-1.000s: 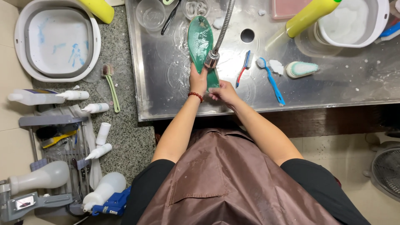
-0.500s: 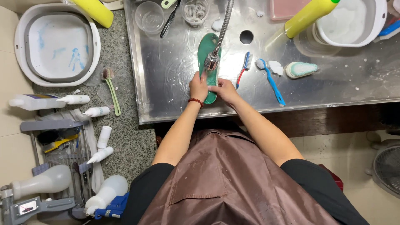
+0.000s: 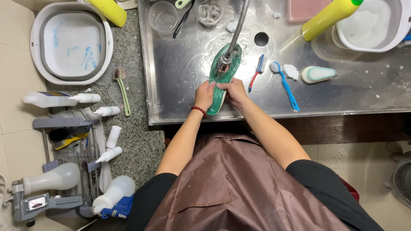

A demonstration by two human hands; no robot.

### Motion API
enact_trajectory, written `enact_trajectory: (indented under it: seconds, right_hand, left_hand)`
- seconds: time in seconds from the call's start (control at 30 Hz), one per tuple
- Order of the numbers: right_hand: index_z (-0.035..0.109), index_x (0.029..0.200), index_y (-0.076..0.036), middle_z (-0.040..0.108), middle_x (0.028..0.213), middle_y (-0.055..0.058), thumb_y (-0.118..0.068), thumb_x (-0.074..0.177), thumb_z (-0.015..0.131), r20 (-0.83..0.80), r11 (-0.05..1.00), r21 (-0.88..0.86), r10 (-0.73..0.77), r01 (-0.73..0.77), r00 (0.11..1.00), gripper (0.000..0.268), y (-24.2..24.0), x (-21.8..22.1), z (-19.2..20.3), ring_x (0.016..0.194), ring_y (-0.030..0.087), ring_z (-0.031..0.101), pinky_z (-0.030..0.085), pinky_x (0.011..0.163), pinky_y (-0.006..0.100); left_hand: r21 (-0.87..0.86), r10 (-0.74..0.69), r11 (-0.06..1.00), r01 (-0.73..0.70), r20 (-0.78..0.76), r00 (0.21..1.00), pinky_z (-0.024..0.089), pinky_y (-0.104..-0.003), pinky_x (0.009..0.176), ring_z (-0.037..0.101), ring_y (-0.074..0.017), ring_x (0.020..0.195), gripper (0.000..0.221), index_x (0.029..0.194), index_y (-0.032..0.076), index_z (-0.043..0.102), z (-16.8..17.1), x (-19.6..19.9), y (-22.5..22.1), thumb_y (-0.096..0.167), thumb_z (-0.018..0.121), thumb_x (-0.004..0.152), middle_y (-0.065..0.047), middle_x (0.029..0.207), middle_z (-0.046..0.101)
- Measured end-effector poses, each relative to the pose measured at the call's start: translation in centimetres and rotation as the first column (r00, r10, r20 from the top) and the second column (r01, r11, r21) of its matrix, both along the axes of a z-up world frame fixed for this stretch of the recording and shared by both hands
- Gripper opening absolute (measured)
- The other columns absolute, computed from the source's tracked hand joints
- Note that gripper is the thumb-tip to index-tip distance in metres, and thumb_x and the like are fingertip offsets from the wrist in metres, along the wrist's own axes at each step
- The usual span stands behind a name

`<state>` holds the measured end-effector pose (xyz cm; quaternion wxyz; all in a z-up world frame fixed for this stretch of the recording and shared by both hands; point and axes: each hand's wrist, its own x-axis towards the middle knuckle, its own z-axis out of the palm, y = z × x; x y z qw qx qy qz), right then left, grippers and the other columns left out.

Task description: Cleaning a shoe insole with a brush at a sink and placing it back into a shoe.

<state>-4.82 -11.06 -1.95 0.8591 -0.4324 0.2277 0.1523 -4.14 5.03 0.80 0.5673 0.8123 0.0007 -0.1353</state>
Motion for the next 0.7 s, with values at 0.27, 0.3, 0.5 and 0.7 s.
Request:
enact_trajectory:
  seconds: [0.27, 0.3, 0.5, 0.7]
  right_hand:
    - [0.068, 0.113, 0.005, 0.073, 0.105, 0.016, 0.002, 0.089, 0.068, -0.036, 0.987, 0.151, -0.056, 0.061, 0.998, 0.024, -1.7, 1.4, 2.6, 0.089, 0.025, 0.074, 0.062, 0.083, 0.039]
    - [0.069, 0.113, 0.005, 0.074, 0.104, 0.016, 0.001, 0.089, 0.068, -0.029, 0.989, 0.128, -0.065, 0.068, 0.997, 0.024, -1.8, 1.7, 2.8, 0.087, 0.025, 0.073, 0.061, 0.081, 0.039]
    - [0.069, 0.104, 0.011, 0.075, 0.096, 0.017, 0.004, 0.086, 0.071, -0.049, 0.993, -0.063, -0.1, 0.097, 0.994, 0.019, -2.6, 1.4, -0.8, 0.082, 0.024, 0.073, 0.062, 0.076, 0.035]
    - [0.069, 0.101, 0.006, 0.07, 0.086, 0.013, -0.014, 0.098, 0.071, -0.147, 0.993, -0.107, -0.07, 0.055, 0.987, 0.02, -3.8, 2.4, -0.1, 0.067, 0.023, 0.064, 0.051, 0.059, 0.035]
  left_hand:
    - [-0.375, -0.12, 0.927, 0.014, -0.26, 0.958, 0.051, -0.033, 0.071, 0.061, -0.0153, 0.075, 0.032, 0.099, -0.007, 0.069, -7.6, 2.1, 1.2, 0.024, 0.062, 0.103, -0.008, 0.085, 0.07]
    - [-0.38, -0.159, 0.924, 0.03, -0.313, 0.936, 0.052, -0.034, 0.073, 0.064, -0.0176, 0.077, 0.032, 0.099, -0.009, 0.071, -8.1, 2.5, 1.4, 0.022, 0.066, 0.099, -0.009, 0.086, 0.072]
    - [0.221, 0.07, 0.974, -0.046, -0.099, 0.993, 0.051, -0.04, 0.071, 0.066, -0.0254, 0.072, 0.036, 0.1, -0.001, 0.073, -3.5, 5.0, -2.8, 0.031, 0.057, 0.098, -0.02, 0.088, 0.07]
    - [0.15, 0.064, 0.988, -0.035, -0.19, 0.98, 0.051, -0.043, 0.069, 0.065, -0.0238, 0.067, 0.033, 0.093, -0.006, 0.072, -1.9, 4.8, -2.8, 0.025, 0.06, 0.096, -0.022, 0.076, 0.07]
